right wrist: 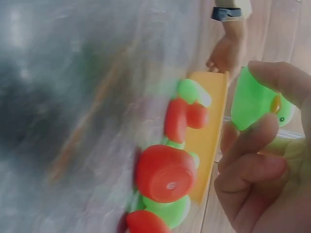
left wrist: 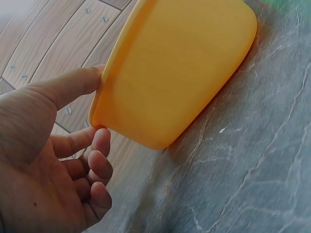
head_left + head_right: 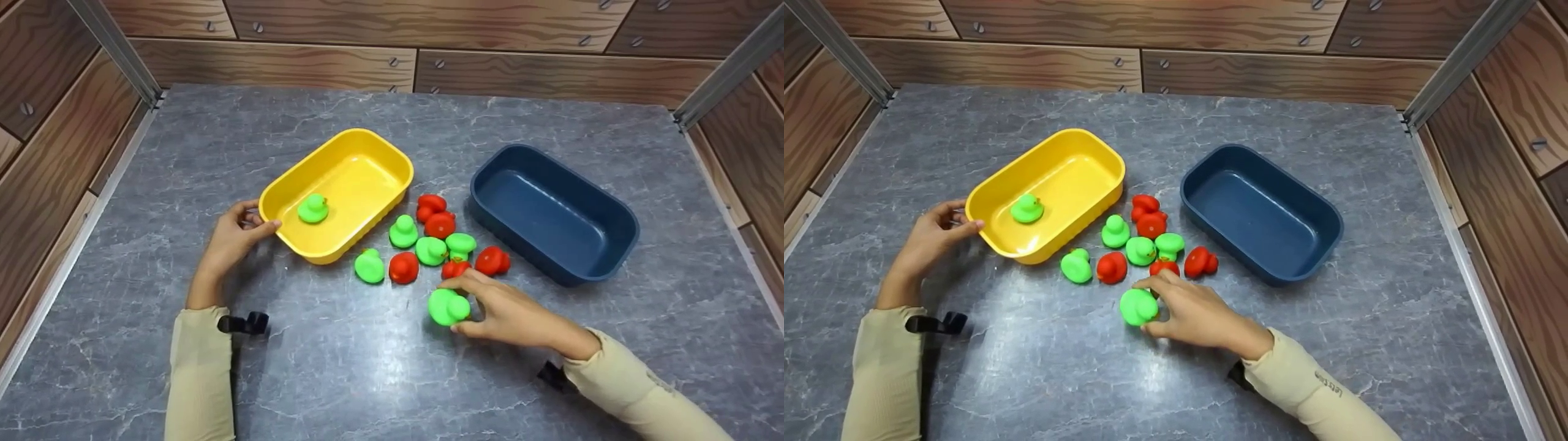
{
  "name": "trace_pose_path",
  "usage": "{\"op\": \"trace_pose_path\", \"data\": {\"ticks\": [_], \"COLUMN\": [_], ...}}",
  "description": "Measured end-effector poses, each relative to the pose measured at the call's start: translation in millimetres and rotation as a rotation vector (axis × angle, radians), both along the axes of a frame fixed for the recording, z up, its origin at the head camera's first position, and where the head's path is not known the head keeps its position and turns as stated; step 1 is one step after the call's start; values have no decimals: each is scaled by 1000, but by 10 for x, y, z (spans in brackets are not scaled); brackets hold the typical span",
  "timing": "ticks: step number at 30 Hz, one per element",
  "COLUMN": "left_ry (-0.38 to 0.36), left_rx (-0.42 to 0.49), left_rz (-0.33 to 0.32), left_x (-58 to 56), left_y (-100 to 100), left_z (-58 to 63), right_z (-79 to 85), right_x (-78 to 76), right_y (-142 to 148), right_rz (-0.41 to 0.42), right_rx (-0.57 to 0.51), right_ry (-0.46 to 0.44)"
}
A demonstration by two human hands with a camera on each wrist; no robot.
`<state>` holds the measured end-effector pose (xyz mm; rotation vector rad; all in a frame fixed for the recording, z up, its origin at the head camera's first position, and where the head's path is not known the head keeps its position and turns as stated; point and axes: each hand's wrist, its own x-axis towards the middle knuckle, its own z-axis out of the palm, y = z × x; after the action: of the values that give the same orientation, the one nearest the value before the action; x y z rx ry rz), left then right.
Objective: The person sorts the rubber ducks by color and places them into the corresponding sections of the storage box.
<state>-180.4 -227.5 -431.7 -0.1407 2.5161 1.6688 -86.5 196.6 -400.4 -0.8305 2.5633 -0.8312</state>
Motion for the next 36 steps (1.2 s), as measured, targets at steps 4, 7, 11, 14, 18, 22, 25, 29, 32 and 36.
{"op": "trace_pose_path", "data": {"ticks": [4, 7, 11, 14, 18, 22, 25, 29, 32, 36], "left_ry": [4, 4, 7, 7, 4, 9, 16, 15, 11, 10], "left_rx": [-3, -5, 4, 5, 5, 4, 3, 0, -6, -4], "left_rz": [0, -1, 4, 6, 3, -5, -8, -4, 1, 4], "left_x": [-3, -3, -6, -5, -8, -4, 2, 0, -2, -6], "left_y": [-2, 1, 9, 2, -8, -11, -12, -7, -6, -3], "left_z": [-2, -2, -3, -4, -12, -22, -32, -36, -25, -11], "right_z": [43, 67, 87, 103, 140, 194, 224, 255, 288, 339], "right_x": [-23, -46, -85, -115, -145, -172, -203, -254, -293, -341], "right_y": [-29, -45, -65, -80, -102, -147, -196, -263, -303, -339], "right_rz": [-6, -12, -26, -40, -50, -61, -69, -80, -102, -138], "right_rx": [-59, -111, -183, -223, -278, -334, -379, -414, -420, -431], "right_ry": [-18, -32, -71, -107, -146, -180, -213, -217, -215, -233]}}
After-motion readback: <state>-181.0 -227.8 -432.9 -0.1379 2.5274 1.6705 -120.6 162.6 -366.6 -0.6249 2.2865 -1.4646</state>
